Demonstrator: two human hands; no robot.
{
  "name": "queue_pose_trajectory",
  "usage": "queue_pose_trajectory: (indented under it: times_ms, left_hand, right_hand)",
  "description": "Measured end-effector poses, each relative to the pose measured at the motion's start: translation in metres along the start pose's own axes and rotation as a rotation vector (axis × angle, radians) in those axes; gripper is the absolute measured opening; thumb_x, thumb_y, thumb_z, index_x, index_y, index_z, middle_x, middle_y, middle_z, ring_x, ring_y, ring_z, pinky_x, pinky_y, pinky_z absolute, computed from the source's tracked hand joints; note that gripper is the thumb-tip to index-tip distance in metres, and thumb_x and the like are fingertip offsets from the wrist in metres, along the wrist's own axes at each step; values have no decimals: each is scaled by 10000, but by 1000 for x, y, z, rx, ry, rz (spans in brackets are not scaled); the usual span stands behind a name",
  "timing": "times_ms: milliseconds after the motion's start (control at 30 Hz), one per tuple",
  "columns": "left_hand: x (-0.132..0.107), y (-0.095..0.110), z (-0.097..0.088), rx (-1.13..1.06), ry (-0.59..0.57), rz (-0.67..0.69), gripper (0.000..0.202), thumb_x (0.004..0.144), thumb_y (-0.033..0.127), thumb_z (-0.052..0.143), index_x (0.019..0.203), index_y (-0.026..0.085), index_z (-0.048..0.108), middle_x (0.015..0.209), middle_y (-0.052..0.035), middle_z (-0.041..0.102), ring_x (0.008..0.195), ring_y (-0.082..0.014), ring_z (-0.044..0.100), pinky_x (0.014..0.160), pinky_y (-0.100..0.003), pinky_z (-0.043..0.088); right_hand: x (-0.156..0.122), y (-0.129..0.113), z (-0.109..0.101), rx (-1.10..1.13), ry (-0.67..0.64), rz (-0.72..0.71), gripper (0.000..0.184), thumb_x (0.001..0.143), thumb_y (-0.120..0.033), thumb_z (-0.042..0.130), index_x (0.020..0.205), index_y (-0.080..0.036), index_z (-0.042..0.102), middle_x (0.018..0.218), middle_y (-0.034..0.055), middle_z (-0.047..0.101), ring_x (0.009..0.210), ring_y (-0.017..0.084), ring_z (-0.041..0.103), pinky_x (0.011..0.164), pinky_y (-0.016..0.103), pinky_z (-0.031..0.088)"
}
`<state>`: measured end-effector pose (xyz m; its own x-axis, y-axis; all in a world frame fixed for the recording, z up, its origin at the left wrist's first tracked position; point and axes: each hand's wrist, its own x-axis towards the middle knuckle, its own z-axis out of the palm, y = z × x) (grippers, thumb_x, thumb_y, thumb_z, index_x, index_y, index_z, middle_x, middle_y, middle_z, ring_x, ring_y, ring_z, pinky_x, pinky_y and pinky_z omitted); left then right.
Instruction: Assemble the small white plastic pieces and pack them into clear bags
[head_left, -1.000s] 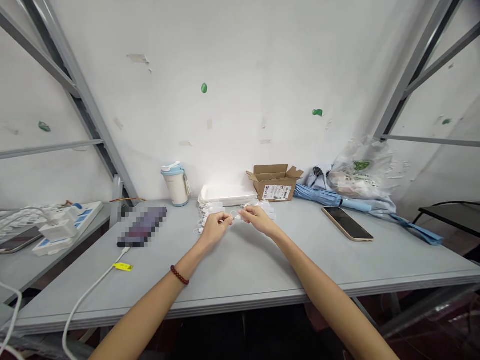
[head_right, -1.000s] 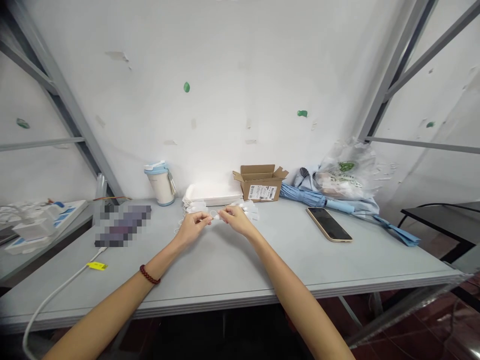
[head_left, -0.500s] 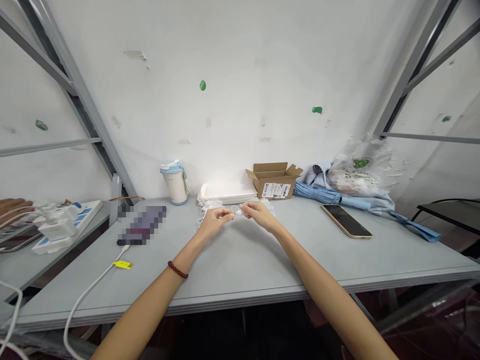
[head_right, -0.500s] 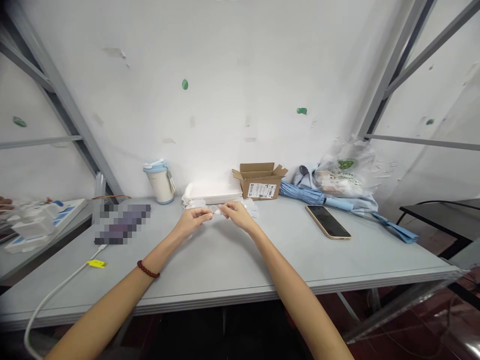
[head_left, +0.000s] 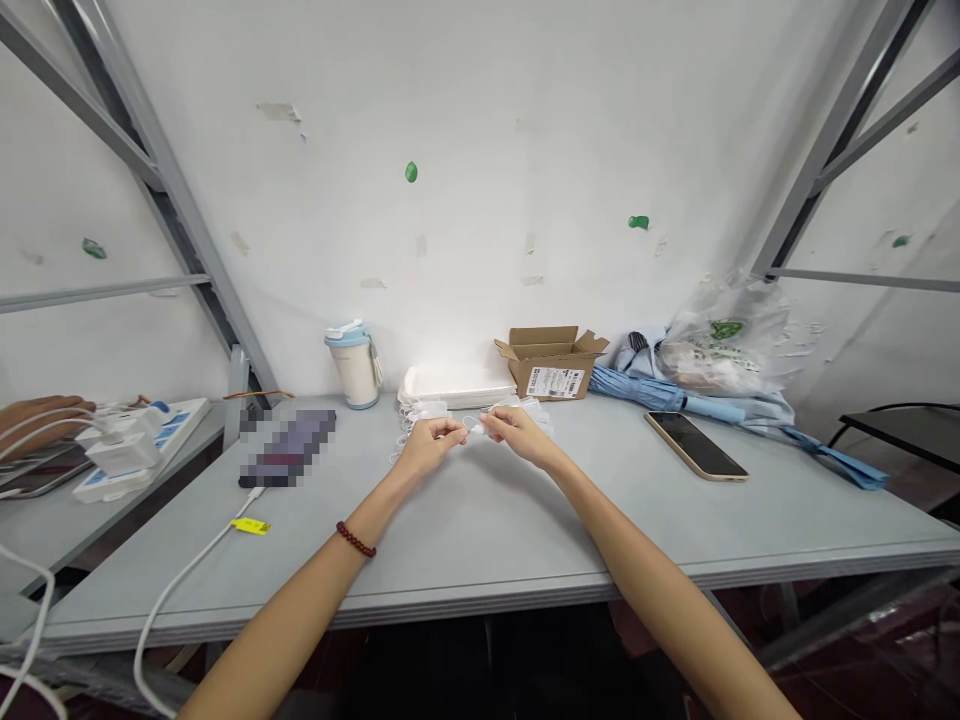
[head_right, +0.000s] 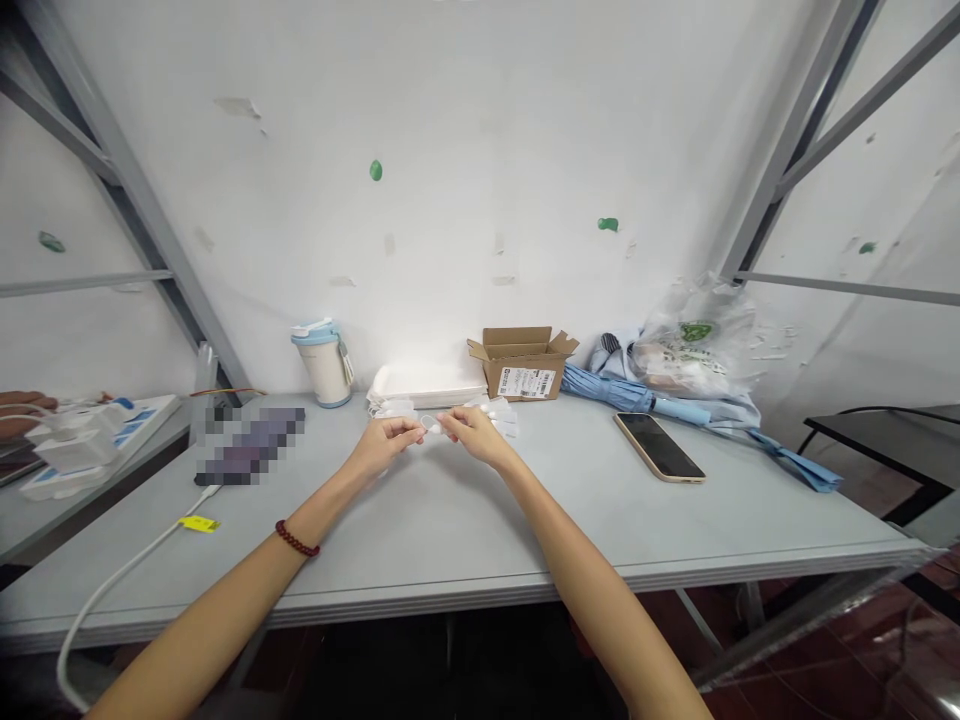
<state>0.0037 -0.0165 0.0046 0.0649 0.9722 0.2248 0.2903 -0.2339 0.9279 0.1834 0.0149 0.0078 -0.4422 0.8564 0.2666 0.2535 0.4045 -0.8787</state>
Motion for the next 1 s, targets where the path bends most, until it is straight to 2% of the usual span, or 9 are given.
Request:
queue_pose_trajectory:
  times_ms: [133, 267, 400, 500, 567, 667, 800, 900, 1000]
  left_hand:
    - [2, 1, -8, 49, -15, -13, 228, 653, 401, 633, 622, 177, 655, 655, -25, 644, 608, -147, 518, 585, -271, 379]
    - [7, 6, -28, 87, -129, -19, 249, 641, 418, 662, 668, 172, 687, 661, -36, 650, 594, -152, 520, 540, -264, 364]
    - [12, 1, -61, 102, -69, -41, 279, 636, 445, 674, 685, 171, 689, 689, -29, 649, 587, -134, 499, 554, -262, 362]
    - [16, -10, -83, 108, -16, -84, 273, 634, 431, 688, 704, 168, 698, 735, -40, 653, 654, -147, 514, 570, -259, 364]
    - [19, -19, -91, 119, 7, -121, 264, 626, 418, 694, 706, 167, 702, 742, -46, 654, 679, -156, 521, 574, -260, 363]
    - [21, -28, -94, 150, 19, -168, 252, 618, 402, 690, 708, 168, 708, 741, -53, 658, 691, -166, 532, 577, -263, 366]
    - [23, -34, -92, 200, 50, -169, 256, 628, 400, 666, 723, 167, 713, 775, -72, 688, 729, -197, 570, 589, -276, 385]
    - [25, -35, -90, 255, 197, -97, 252, 649, 386, 629, 731, 160, 703, 797, -80, 705, 763, -226, 600, 655, -305, 423]
    - [27, -33, -86, 399, 357, 34, 239, 691, 352, 570, 764, 158, 690, 808, -76, 708, 778, -230, 609, 738, -333, 441]
  right_hand:
    - [1, 3, 6, -21, -64, -27, 439, 823, -568, 439, 611, -184, 445, 613, -18, 448, 588, 110, 404, 571, 255, 304]
    - [5, 7, 5, -22, -63, -22, 457, 840, -594, 383, 652, -185, 463, 635, -14, 466, 590, 112, 416, 569, 253, 322]
    - [11, 18, -11, -111, 109, -1, 390, 872, -515, 377, 764, -175, 534, 741, 14, 565, 663, 130, 485, 626, 254, 373]
    - [15, 34, -27, -405, 280, -49, 222, 868, -345, 453, 808, -162, 565, 824, 49, 607, 760, 158, 517, 709, 272, 383]
    - [17, 45, -35, -598, 315, -29, 150, 855, -234, 468, 873, -145, 587, 912, 92, 612, 884, 195, 522, 778, 293, 381]
    - [17, 55, -42, -805, 294, 24, 192, 846, -197, 489, 985, -138, 607, 1040, 138, 596, 998, 245, 496, 834, 328, 370]
    - [14, 54, -47, -893, 226, 97, 260, 829, -224, 537, 1065, -144, 611, 1110, 150, 576, 1032, 272, 491, 836, 332, 366]
    - [11, 46, -54, -900, 199, 133, 258, 806, -199, 558, 1050, -143, 621, 1103, 142, 589, 1036, 261, 503, 815, 300, 361]
    - [7, 38, -61, -876, 140, 166, 201, 786, -157, 558, 971, -139, 635, 1012, 111, 636, 946, 216, 550, 741, 253, 357]
